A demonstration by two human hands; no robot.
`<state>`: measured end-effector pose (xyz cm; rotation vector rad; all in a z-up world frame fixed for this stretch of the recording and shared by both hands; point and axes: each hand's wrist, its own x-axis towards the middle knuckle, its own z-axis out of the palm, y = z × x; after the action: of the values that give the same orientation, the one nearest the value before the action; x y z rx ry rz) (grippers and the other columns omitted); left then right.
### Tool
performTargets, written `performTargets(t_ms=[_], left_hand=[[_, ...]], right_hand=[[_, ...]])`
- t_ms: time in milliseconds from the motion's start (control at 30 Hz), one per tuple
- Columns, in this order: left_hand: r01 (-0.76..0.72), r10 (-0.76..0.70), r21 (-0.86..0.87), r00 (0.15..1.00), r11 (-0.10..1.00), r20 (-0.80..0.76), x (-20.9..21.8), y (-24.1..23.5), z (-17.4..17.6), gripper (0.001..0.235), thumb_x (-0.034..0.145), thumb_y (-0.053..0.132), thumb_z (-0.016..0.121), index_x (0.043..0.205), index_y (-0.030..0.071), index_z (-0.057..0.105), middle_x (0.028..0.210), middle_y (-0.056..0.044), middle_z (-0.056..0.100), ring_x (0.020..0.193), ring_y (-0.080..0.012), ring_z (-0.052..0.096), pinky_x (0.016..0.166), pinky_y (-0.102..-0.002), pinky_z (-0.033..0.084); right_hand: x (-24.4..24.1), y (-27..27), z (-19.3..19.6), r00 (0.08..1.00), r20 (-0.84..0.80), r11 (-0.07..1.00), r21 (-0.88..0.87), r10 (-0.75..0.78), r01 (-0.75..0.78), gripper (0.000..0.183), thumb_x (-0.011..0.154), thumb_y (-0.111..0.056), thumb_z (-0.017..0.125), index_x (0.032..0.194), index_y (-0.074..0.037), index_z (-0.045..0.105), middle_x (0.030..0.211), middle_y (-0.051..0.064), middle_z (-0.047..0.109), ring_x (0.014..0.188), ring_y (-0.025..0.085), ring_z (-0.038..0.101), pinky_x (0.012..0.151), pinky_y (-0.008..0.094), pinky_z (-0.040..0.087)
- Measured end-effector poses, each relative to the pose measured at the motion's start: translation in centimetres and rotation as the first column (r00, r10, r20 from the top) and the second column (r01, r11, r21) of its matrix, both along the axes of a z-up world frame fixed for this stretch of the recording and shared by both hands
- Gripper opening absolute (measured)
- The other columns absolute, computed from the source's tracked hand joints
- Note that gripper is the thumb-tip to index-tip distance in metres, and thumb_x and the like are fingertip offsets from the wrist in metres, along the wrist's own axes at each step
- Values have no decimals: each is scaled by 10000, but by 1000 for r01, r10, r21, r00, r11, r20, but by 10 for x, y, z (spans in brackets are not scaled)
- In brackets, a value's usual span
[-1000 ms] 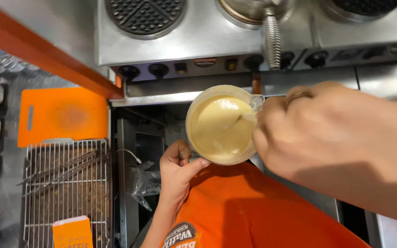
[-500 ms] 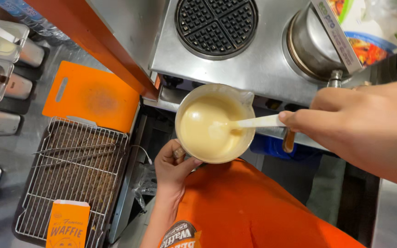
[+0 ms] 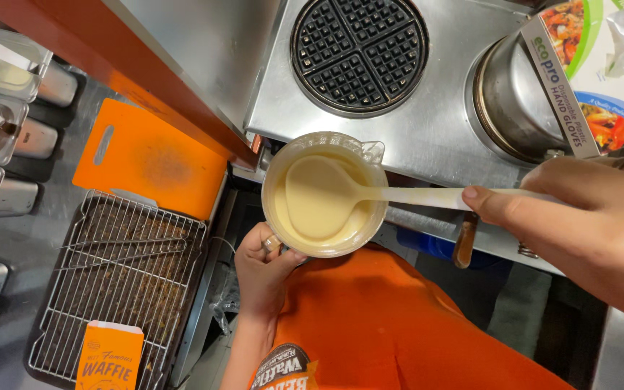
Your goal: The person pours batter from a pitcher into a waffle iron using a ladle, spreads it, and then organizes several plastic containers and bottles on the counter.
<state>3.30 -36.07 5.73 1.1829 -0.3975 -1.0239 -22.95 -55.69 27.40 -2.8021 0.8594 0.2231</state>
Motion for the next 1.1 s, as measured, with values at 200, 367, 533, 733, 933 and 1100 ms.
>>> performTargets(t_ms=[200,367,533,733,933,1100], left_hand=[[6,-6,-5,997,1000,-71,2,-6,13,357,773,-36,793,751,114,470,685,90,427,623,-9,405,595,-187,432],[25,-25,-3,999,1000,-27,3,-7,14,298,763,-13,798,775,84,516,712,82,456,638,-9,395,598,-173,384],[22,-19,47,998,999,-55,2,-7,16,236,739,-3,804,802,48,583,657,85,432,601,-13,386,584,-180,388],[24,-20,59,997,998,-74,2,-10,23,215,736,5,794,815,33,595,663,64,503,592,-14,418,573,-182,394],[33,-28,85,998,996,-58,2,-8,21,195,750,-1,797,868,1,643,674,67,517,592,0,417,565,-177,387],[55,-49,111,997,992,-57,3,-11,24,205,733,-22,784,884,-7,646,752,17,634,628,-15,507,597,-185,439]], right_hand=[[3,-12,-3,1000,-18,1000,-6,3,-3,564,778,-177,781,1330,-274,729,710,20,678,635,170,679,540,344,541],[3,-45,-3,994,82,986,156,-68,55,382,833,-167,746,1210,-222,756,749,15,751,669,125,704,595,309,531],[-26,-73,-22,996,20,987,132,-89,86,398,825,-236,770,1220,-280,777,760,-16,748,678,104,705,636,301,544],[-73,-128,-107,893,-42,863,240,-449,445,226,947,-158,691,1106,-50,809,818,110,744,651,161,742,646,290,604],[-34,-155,-51,954,59,948,148,-293,282,193,941,-149,725,1087,-49,804,809,118,734,649,180,718,606,303,562],[14,-135,-9,972,231,993,-102,-37,62,164,936,-140,759,1067,-49,798,800,126,724,648,200,695,567,315,521]])
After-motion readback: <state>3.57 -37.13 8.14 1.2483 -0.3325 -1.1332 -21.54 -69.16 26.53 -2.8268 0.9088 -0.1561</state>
